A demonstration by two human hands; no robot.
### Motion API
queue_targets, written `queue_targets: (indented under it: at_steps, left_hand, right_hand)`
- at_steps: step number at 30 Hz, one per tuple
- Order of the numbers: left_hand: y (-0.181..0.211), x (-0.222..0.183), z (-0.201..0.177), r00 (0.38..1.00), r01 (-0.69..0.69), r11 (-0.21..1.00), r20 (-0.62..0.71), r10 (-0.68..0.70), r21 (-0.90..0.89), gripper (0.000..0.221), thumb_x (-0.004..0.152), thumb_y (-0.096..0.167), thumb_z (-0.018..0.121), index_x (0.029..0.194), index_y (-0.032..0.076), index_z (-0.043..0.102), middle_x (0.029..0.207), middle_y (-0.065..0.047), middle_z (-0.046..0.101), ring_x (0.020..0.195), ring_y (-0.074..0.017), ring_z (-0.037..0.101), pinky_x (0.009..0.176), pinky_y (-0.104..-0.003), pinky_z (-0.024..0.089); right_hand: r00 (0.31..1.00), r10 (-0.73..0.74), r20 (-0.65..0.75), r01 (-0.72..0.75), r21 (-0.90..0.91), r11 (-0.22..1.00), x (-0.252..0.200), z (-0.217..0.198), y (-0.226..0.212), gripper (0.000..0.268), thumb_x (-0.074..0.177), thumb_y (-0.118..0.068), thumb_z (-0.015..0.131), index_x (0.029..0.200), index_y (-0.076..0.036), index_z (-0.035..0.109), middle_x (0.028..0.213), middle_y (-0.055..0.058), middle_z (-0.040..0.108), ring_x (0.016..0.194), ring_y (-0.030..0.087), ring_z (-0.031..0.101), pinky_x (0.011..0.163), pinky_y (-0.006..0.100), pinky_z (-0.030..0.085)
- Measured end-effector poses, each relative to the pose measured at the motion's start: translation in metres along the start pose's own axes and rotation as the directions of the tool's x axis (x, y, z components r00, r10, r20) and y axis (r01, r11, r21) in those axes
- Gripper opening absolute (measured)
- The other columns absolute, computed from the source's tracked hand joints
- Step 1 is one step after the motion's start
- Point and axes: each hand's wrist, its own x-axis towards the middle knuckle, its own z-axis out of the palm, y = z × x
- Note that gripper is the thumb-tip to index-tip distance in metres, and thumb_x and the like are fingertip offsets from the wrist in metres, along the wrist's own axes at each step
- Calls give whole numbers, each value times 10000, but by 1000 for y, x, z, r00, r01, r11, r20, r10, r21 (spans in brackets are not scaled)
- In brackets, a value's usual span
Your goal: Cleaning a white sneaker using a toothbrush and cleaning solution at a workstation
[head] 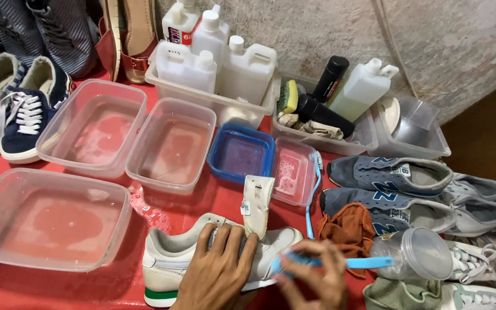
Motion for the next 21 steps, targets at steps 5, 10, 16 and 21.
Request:
queue_targets:
  at_steps: [5,10,16,21]
  left_hand:
    - [-4,-1,-5,993,-36,998,111,42,-51,655,626,463,678,1170,108,593,987,-134,587,832,-324,545,916,-504,422]
    - [-15,-2,-10,972,-27,986,227,65,-166,887,449,531,872,1183,120,590,988,-149,561,815,-359,548,871,-518,434]
    - [-24,-7,-11,951,-76,982,282,123,-171,824,575,616,828,1200,145,568,978,-137,564,844,-359,543,851,-518,431]
    - [-21,-8,-16,955,-71,982,270,118,-177,796,647,624,778,1243,139,571,1038,-158,584,867,-364,556,853,-509,431]
  right_hand:
    - [999,40,-4,-40,16,999,-2,1,-1,250,772,-333,809,1006,-250,783,1068,1,677,975,202,615,927,382,420]
    - [999,44,21,-43,-28,999,0,-3,16,250,774,-282,823,1012,-216,784,1087,3,691,1047,183,669,1167,514,379]
    - [994,-100,54,91,137,986,-7,7,2,301,743,-292,867,1022,-281,755,1104,17,680,1031,209,649,1131,533,384]
    - [998,39,56,-45,109,993,3,3,-23,252,823,-276,795,1059,-189,775,1095,41,686,1024,217,647,1020,411,422]
